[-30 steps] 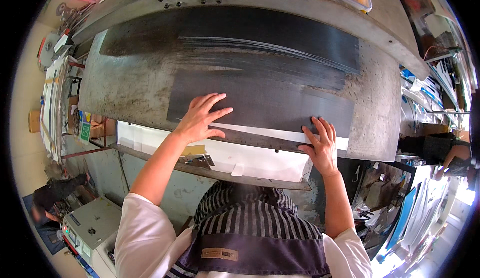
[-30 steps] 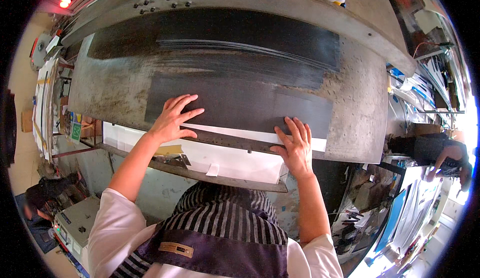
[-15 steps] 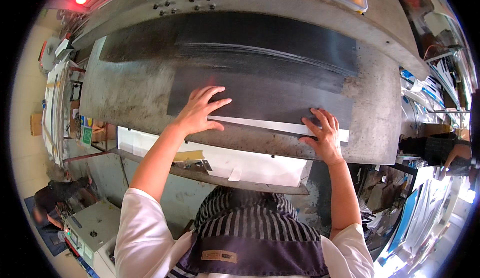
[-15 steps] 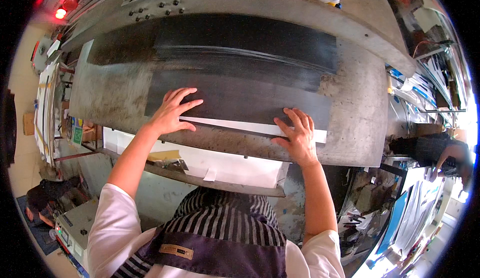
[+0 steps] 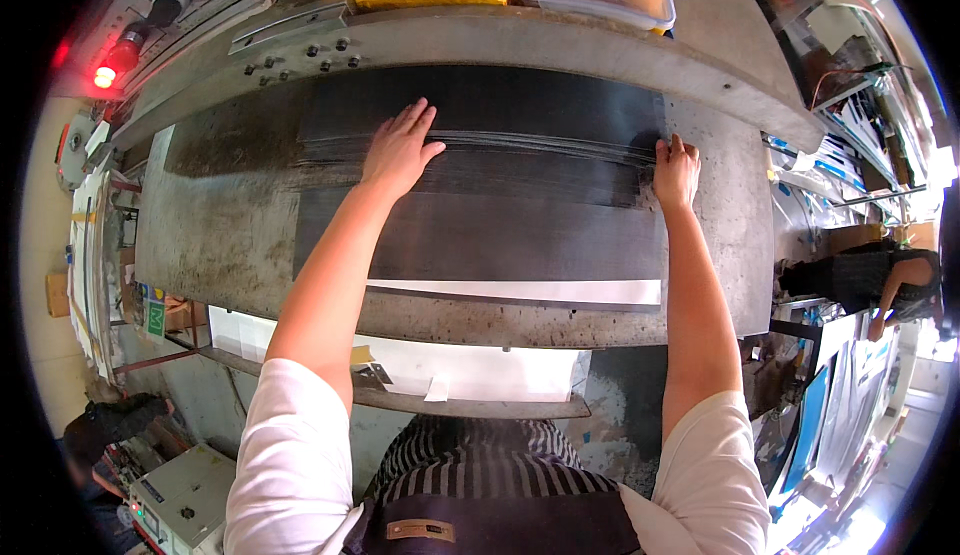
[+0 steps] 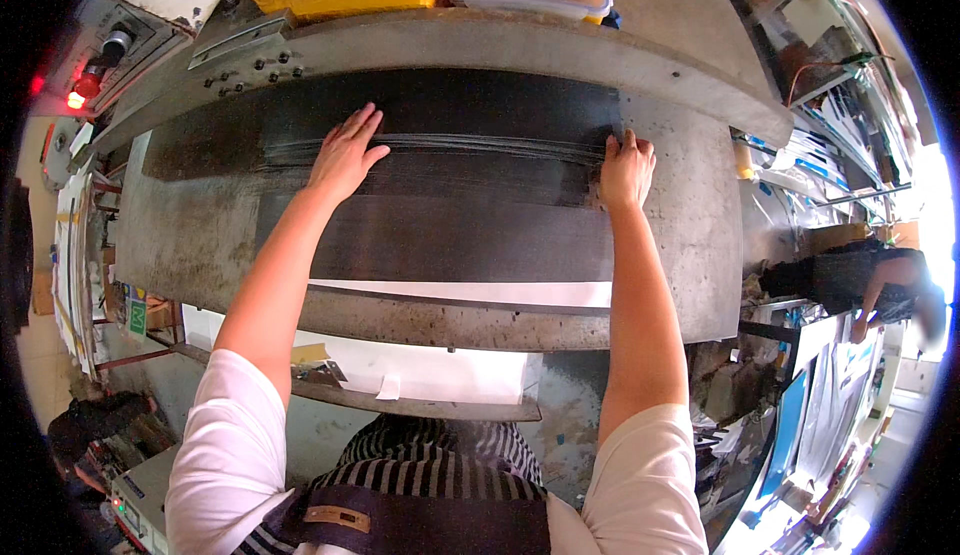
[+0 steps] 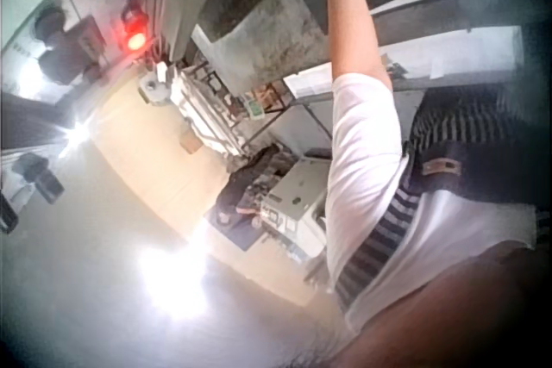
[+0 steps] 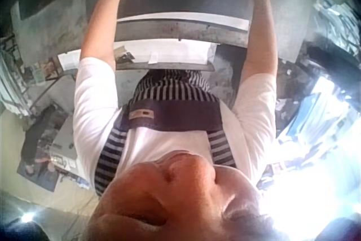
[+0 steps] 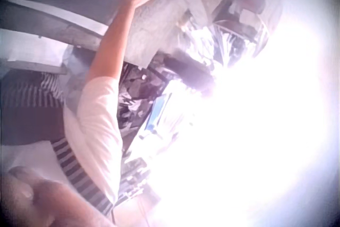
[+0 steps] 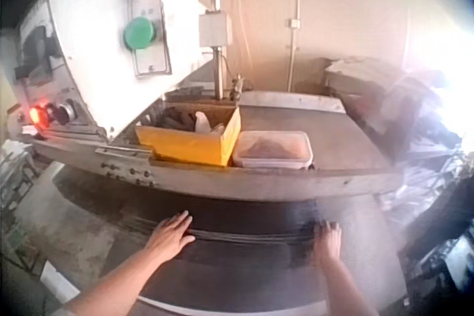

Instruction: The person removes a blue protective film from a stack of metal sheets and places them on a workbench. They then repeatedly align and place white paper strips between the metal sheets, adjusting their positions by hand.

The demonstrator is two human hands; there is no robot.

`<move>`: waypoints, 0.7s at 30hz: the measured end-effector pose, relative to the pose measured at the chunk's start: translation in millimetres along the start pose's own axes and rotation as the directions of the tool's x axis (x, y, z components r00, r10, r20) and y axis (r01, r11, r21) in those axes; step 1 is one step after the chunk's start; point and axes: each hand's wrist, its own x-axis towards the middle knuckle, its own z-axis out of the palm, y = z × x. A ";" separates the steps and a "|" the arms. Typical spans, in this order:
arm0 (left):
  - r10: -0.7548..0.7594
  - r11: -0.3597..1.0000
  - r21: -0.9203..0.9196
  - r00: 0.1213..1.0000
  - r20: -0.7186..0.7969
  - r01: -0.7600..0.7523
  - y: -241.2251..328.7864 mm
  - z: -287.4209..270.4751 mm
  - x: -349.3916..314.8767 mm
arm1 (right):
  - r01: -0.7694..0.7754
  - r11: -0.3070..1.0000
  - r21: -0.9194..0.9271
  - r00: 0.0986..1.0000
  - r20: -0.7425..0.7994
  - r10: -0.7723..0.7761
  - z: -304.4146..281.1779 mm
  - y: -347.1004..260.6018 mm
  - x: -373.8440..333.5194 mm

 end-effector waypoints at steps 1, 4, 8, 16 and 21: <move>0.010 1.000 0.005 0.998 0.062 -0.010 -1.1 0.0 3.1 | -0.032 0.998 -0.050 0.999 0.030 0.033 0.0 -7.1 2.2; 0.093 0.995 0.036 0.992 0.081 -0.096 -5.1 -2.0 12.3 | -0.108 0.986 -0.124 0.992 0.054 0.115 -8.7 -18.3 6.2; 0.181 0.983 -0.012 0.982 -0.052 -0.182 -3.8 -10.5 15.1 | -0.113 0.993 0.030 0.989 -0.089 0.116 -16.1 -11.8 7.5; 0.301 0.943 -0.007 0.861 -0.411 -0.333 41.3 -92.2 -86.4 | -0.230 0.407 0.884 0.949 0.112 0.295 -112.0 7.8 -98.4; 0.266 0.940 -0.143 0.929 -0.257 -0.309 62.8 -98.3 -201.1 | -0.304 0.552 0.776 0.943 0.161 0.292 -116.2 36.4 -226.7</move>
